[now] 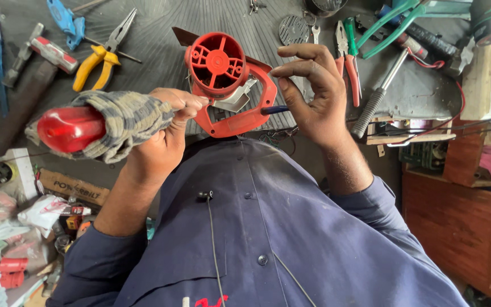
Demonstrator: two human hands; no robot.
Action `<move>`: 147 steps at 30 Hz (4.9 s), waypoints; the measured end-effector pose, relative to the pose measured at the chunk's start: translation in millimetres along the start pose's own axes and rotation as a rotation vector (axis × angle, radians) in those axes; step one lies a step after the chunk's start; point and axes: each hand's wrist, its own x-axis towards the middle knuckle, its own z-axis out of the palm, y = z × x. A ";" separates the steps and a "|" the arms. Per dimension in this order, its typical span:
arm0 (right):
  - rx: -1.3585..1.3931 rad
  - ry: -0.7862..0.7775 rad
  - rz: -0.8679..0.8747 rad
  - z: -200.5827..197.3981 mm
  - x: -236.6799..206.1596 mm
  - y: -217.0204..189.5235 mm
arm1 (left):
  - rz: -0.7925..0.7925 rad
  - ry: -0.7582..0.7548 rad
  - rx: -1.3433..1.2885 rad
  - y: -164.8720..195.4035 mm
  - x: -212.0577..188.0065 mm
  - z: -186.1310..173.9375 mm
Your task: The person disassembles a red plastic housing and a metal casing, then uses an angle grinder to smooth a small metal pin. They apply red grease to the pin and insert it into the housing, followed by applying green grease to the interior of the housing.
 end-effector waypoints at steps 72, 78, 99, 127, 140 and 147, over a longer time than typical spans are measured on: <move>-0.092 0.106 -0.027 88.0 24.8 -91.0 | 0.054 -0.386 -0.029 -5.3 60.9 -42.1; -0.004 0.071 -0.120 82.3 33.4 -86.8 | -0.141 -0.336 0.017 3.2 57.2 -36.7; 0.112 -0.202 -0.291 52.4 54.5 -45.8 | -0.065 -0.020 0.229 -3.5 25.8 10.3; 0.126 -0.177 -0.297 49.7 58.4 -40.7 | 0.034 0.006 0.200 -1.9 31.6 11.1; 0.132 -0.193 -0.316 47.6 62.2 -43.4 | -0.030 -0.020 0.233 1.4 34.3 11.7; 0.063 -0.185 -0.288 49.0 61.2 -45.2 | 0.076 -0.015 0.268 3.2 36.3 9.4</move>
